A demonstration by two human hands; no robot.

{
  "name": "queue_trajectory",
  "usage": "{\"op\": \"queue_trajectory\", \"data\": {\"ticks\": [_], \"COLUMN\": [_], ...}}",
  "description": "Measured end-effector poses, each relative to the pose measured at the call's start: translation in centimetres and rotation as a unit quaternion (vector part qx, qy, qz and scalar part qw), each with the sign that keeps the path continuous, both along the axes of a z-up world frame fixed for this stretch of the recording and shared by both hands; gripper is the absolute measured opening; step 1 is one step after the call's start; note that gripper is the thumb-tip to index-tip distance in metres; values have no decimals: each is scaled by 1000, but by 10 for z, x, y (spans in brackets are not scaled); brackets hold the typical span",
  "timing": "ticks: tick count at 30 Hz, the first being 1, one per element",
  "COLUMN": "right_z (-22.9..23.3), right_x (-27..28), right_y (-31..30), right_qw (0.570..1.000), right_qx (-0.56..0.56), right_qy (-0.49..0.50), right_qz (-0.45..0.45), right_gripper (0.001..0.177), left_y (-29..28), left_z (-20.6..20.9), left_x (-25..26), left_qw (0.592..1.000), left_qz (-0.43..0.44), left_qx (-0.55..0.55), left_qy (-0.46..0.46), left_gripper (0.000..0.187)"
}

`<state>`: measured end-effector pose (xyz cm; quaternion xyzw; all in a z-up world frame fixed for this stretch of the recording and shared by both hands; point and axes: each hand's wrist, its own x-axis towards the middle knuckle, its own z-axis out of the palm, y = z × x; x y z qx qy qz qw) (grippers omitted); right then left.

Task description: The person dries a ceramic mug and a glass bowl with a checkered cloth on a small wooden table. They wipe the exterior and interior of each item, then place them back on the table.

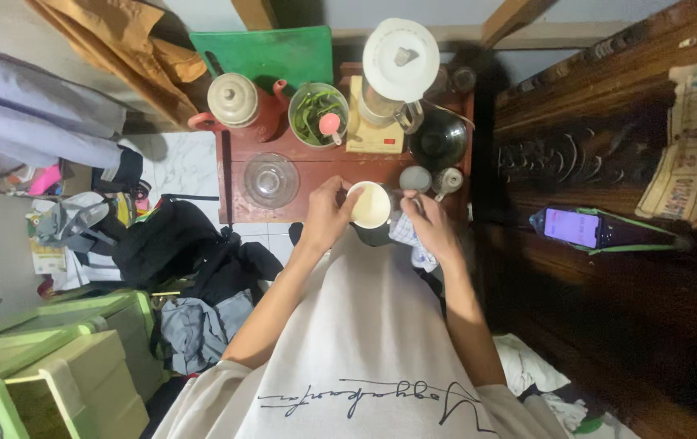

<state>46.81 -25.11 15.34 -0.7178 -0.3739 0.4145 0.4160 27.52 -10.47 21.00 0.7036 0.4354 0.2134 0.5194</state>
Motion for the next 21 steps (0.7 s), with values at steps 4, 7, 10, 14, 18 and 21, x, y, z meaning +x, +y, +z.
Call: {"op": "queue_trajectory", "data": {"ticks": [4,7,10,14,18,21], "right_z": [51,79,91,84,57,39], "right_x": [-7,-10,-17,-23,-24,-23], "right_y": [10,17,20,22,22,18], "right_qw": [993,987,986,983,985,994], "right_qx": [-46,13,18,-27,-12,64], "right_qy": [-95,-149,-155,-180,-173,-15], "right_qz": [46,50,52,29,-17,-91], "right_gripper": [54,52,45,34,26,23], "left_y": [-2,-3,-6,-8,-4,2], "left_z": [10,14,14,12,8,7], "left_x": [7,11,12,9,-4,-20], "left_qw": [999,999,999,1000,986,998], "left_qz": [-25,-23,-27,-28,5,-10], "left_qx": [-13,11,12,-4,-137,-60], "left_qy": [29,32,26,-3,-95,17], "left_gripper": [22,24,24,22,26,29]}}
